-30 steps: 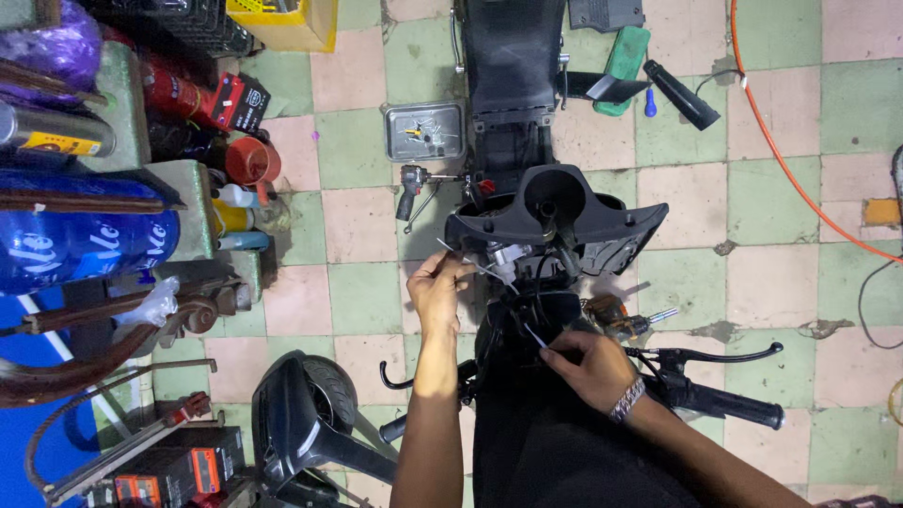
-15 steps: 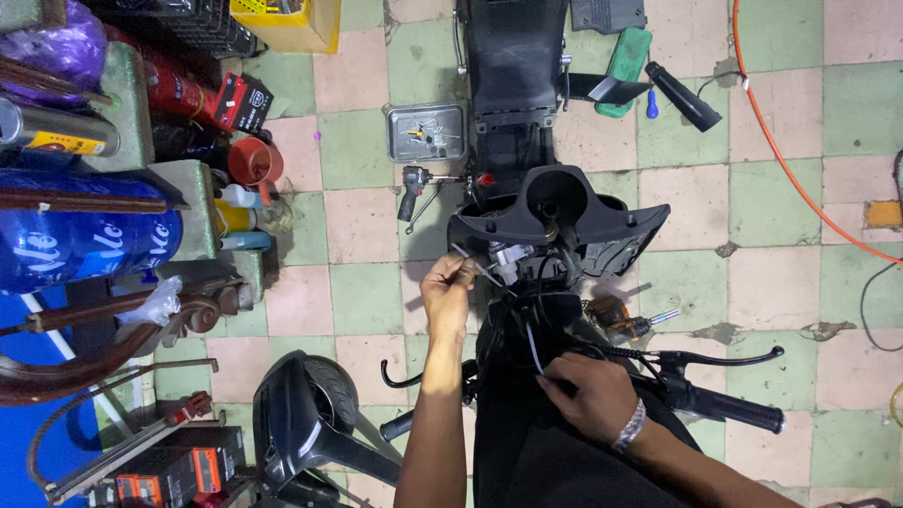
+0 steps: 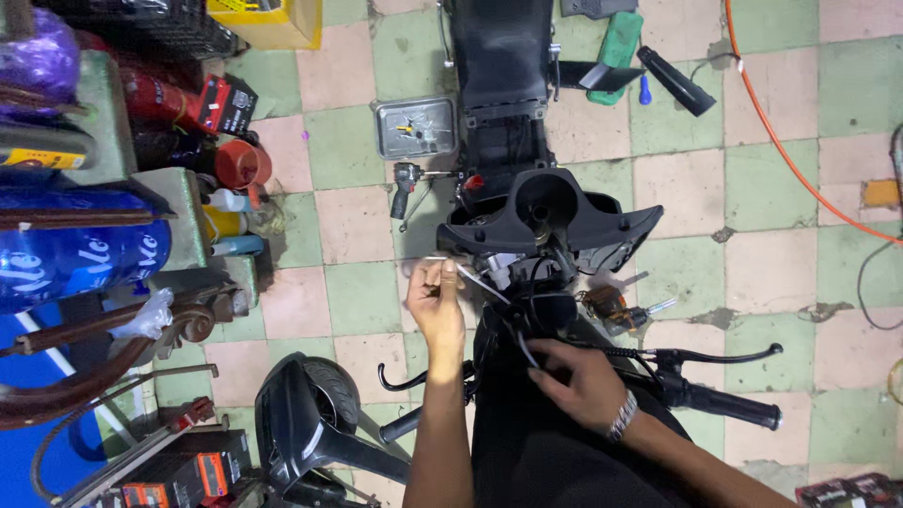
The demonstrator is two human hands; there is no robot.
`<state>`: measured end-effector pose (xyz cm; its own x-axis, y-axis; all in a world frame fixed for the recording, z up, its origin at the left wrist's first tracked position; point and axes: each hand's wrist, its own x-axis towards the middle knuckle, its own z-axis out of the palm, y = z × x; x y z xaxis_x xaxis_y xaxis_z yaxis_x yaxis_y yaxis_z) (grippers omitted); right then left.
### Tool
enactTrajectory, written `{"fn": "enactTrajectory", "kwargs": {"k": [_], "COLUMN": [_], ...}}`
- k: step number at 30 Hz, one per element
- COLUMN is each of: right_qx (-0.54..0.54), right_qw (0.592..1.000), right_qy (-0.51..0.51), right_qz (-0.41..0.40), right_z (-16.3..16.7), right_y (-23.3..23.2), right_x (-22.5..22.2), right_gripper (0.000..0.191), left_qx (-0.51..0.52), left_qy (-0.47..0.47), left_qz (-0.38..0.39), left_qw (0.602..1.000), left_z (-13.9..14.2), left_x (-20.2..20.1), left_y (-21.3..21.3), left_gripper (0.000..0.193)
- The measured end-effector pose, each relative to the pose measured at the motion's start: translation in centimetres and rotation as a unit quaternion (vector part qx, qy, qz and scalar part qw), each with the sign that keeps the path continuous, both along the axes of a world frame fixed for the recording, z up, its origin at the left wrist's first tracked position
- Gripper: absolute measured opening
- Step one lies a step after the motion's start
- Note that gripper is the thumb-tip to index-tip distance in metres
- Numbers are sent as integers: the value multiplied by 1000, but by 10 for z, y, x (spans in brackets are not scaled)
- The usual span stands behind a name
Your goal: The person works on a motorcycle's handlebar and wiring area in a workshop. They use scissors to cut a zip tie, then use a cordless drill and a wrench to remove fasteners from the front assembly. The person removes the front cowl, manipulates the exposed wiring, and secures the wires with a new zip tie.
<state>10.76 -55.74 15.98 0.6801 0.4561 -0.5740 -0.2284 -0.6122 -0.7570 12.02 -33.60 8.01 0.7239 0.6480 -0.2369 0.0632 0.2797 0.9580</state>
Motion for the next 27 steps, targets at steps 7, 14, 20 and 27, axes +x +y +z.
{"fn": "enactTrajectory", "kwargs": {"k": [7,14,20,27], "right_qx": [34,272,203,0], "right_qw": [984,916,969,983], "right_qy": [146,262,82,14], "right_qz": [-93,-133,-111,-183], "right_z": [-6,2,1,-45], "right_y": [4,-15,-14,8], "right_x": [4,13,23,32], "right_gripper": [34,31,32,41], "left_qx": [163,310,341,294], "left_qy": [94,152,202,245], "left_qz": [-171,-264,-303,-267], "left_qw": [967,900,867,884], "left_z": [47,76,75,75], "left_x": [8,15,15,4], "left_y": [-14,-24,-30,-40], "left_gripper": [11,18,23,22]}}
